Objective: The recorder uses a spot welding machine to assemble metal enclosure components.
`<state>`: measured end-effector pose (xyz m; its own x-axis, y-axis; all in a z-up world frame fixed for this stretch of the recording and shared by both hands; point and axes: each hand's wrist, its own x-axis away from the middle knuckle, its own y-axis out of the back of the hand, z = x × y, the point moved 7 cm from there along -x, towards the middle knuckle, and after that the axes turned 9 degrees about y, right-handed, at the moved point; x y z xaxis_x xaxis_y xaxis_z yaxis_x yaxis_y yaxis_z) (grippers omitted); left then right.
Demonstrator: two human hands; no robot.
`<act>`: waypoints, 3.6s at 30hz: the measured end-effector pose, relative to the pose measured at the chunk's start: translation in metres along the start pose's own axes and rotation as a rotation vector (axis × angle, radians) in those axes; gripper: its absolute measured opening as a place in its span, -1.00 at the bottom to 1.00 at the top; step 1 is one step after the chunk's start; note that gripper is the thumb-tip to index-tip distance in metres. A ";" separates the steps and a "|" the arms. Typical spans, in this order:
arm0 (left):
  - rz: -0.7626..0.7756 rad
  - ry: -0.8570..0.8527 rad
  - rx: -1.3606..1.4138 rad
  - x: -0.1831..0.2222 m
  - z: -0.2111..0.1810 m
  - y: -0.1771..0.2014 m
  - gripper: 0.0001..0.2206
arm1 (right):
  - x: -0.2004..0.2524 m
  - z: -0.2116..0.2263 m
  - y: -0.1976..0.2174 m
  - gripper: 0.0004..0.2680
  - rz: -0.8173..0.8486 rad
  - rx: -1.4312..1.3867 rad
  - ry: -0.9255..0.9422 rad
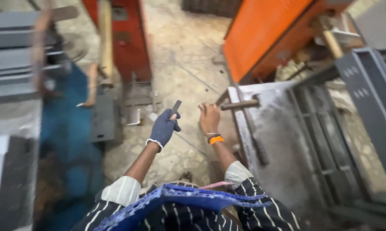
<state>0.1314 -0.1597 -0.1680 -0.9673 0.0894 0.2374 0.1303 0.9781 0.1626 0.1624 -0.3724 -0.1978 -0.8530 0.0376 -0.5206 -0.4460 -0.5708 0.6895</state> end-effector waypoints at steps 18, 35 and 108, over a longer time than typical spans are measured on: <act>-0.882 0.183 -0.041 0.137 0.216 0.450 -0.72 | 0.050 0.350 -0.201 -0.77 0.736 -0.536 0.154; -0.558 0.741 -0.999 0.175 0.232 0.496 -0.72 | 0.116 0.376 -0.237 -0.85 0.780 -0.730 0.047; -0.413 -0.223 -0.325 0.126 -0.046 0.230 -0.11 | -0.015 0.261 -0.004 -0.53 1.063 -1.380 -0.348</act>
<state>0.0499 0.0682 -0.0563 -0.9701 -0.2161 -0.1106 -0.2423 0.8354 0.4934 0.1065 -0.1569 -0.0616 -0.6887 -0.7214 0.0729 0.6587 -0.6644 -0.3531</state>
